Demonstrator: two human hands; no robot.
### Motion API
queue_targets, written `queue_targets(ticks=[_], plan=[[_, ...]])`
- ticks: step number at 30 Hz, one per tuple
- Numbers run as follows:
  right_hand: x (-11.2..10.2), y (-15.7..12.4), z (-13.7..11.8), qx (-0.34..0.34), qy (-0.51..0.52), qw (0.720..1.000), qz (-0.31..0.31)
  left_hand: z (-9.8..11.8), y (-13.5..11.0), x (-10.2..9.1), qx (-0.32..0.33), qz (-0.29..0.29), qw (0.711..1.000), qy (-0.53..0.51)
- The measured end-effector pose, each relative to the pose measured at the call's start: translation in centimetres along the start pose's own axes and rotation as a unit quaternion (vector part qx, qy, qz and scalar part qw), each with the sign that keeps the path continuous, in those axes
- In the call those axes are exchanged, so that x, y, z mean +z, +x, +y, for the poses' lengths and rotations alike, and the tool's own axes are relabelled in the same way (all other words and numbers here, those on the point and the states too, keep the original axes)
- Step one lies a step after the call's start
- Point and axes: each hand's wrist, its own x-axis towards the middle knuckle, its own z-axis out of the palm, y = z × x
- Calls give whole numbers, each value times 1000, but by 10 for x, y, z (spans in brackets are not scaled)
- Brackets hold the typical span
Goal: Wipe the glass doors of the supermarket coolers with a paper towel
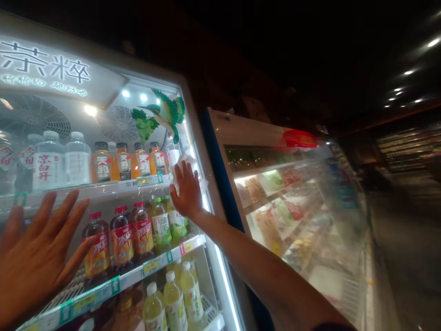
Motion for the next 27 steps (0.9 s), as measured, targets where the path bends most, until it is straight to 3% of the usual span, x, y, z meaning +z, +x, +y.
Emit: queue_targets(ticks=[1,4,6,7,11,13,16,18,22,24,27], plan=[[1,-4,-6,0,-9,1000,-6,-2,-2,0,-2,-1,1000,-2],[1,-19,-35,-156,-1,985,-75,-11,-5,-4,-5,-1,1000,-4],[1,-11,-51,-222,4,970,-103,-20,-6,-9,-5,-2,1000,-2],[2,2,-56,-207,-6,973,-103,-24,-6,-11,-5,-3,1000,1],[6,58,-73,-38,-55,996,-64,-41,-9,-25,-15,-10,1000,25],[5,62,-89,-86,-42,993,-70,-50,-16,-34,-21,-16,999,30],[5,50,-124,-246,-6,963,-108,-68,-30,-49,-23,-38,998,33],[10,51,-149,-243,9,964,-105,-84,-40,-57,-26,-57,997,45],[24,65,-203,-103,35,993,-36,-114,-60,-67,-44,-61,995,64],[27,64,-229,-153,49,986,-46,-126,-70,-71,-43,-62,995,63],[30,69,-259,-287,61,952,-87,-143,-83,-81,-30,-73,995,66]])
